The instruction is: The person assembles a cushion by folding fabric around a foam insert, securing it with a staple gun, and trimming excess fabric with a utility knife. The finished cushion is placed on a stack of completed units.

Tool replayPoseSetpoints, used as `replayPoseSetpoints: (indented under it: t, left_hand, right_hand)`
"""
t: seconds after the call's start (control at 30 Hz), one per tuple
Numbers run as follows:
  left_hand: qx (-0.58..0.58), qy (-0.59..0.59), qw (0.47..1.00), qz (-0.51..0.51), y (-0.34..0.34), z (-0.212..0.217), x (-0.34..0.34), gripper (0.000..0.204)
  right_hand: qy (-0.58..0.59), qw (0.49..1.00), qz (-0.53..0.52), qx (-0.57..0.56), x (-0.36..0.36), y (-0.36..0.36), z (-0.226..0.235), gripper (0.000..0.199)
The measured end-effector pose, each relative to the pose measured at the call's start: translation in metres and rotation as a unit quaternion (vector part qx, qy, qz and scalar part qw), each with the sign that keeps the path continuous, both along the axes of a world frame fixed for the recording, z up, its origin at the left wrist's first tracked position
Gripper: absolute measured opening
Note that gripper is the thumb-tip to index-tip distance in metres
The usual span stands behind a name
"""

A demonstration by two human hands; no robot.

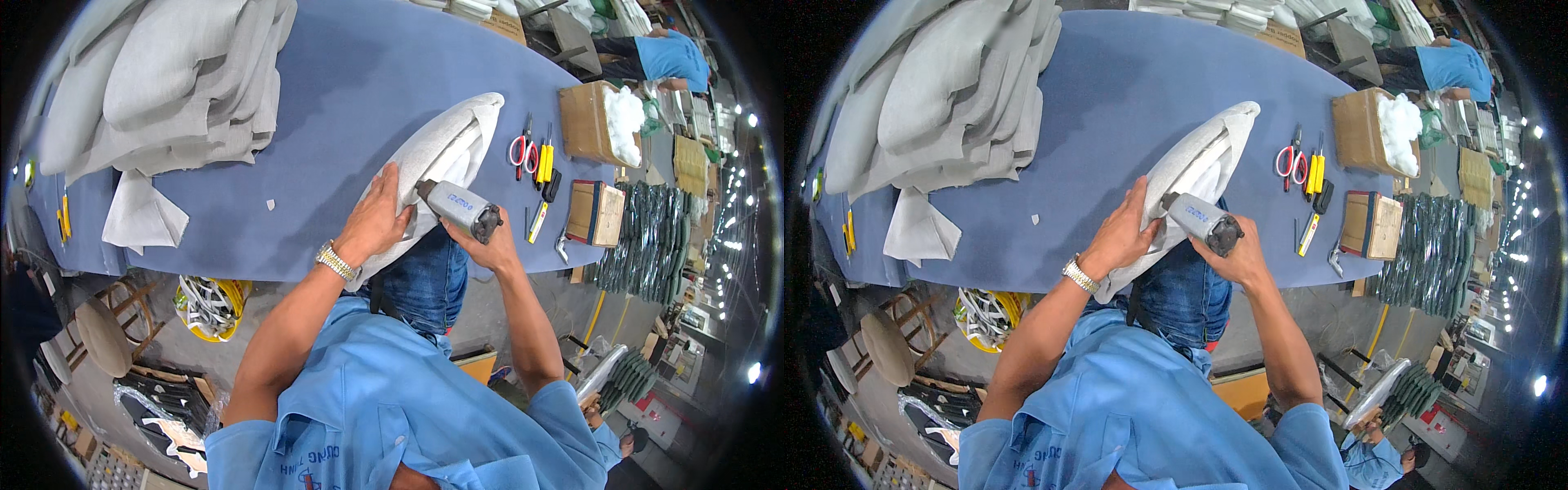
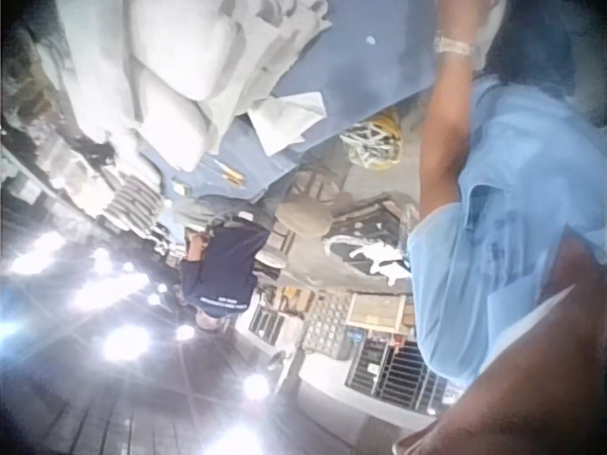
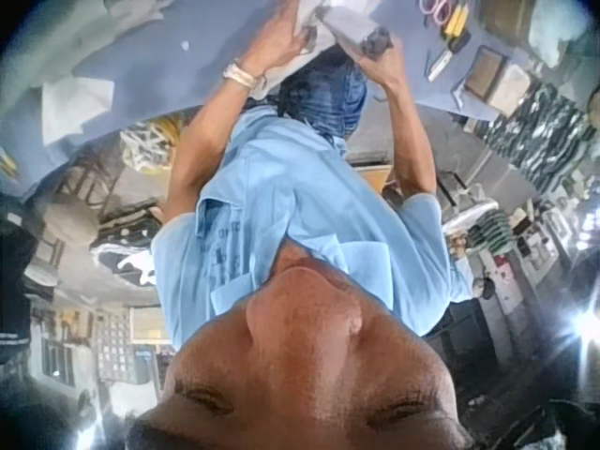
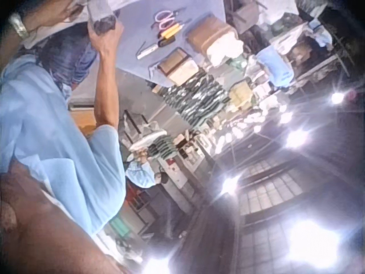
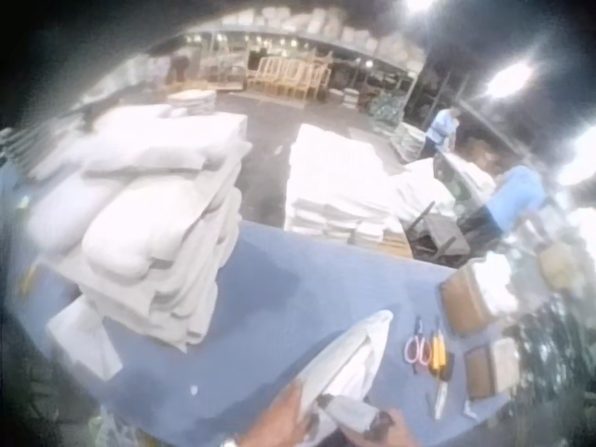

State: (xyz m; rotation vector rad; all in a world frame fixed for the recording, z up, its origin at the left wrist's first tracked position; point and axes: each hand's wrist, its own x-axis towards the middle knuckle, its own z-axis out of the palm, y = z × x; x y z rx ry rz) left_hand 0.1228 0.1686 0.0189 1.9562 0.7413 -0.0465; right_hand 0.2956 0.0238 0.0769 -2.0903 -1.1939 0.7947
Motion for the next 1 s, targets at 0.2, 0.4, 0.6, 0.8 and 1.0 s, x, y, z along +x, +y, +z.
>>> replayPoseSetpoints:
  t: [0.2, 0.4, 0.6, 0.8, 1.0]
  left_hand:
    - [0.013, 0.0, 1.0, 0.01, -0.003, 0.0, 0.001, 0.083]
    - [0.016, 0.007, 1.0, 0.015, -0.007, 0.006, 0.001, 0.083]
    - [0.03, 0.011, 0.999, 0.044, -0.019, 0.002, 0.006, 0.085]
    - [0.025, 0.024, 0.999, 0.023, -0.008, 0.007, 0.008, 0.086]
    - [0.027, 0.004, 0.999, 0.03, -0.011, 0.002, 0.004, 0.085]
  right_hand:
    - [0.005, 1.0, 0.026, 0.002, 0.005, -0.003, 0.0, 0.033]
    - [0.013, 0.999, 0.038, -0.02, 0.01, -0.003, 0.001, 0.036]
    - [-0.144, 0.983, 0.11, 0.008, 0.014, -0.012, -0.007, 0.043]
    - [-0.047, 0.999, 0.012, -0.013, 0.006, -0.017, -0.012, 0.044]
    - [-0.008, 0.998, 0.061, -0.009, -0.001, -0.011, 0.003, 0.042]
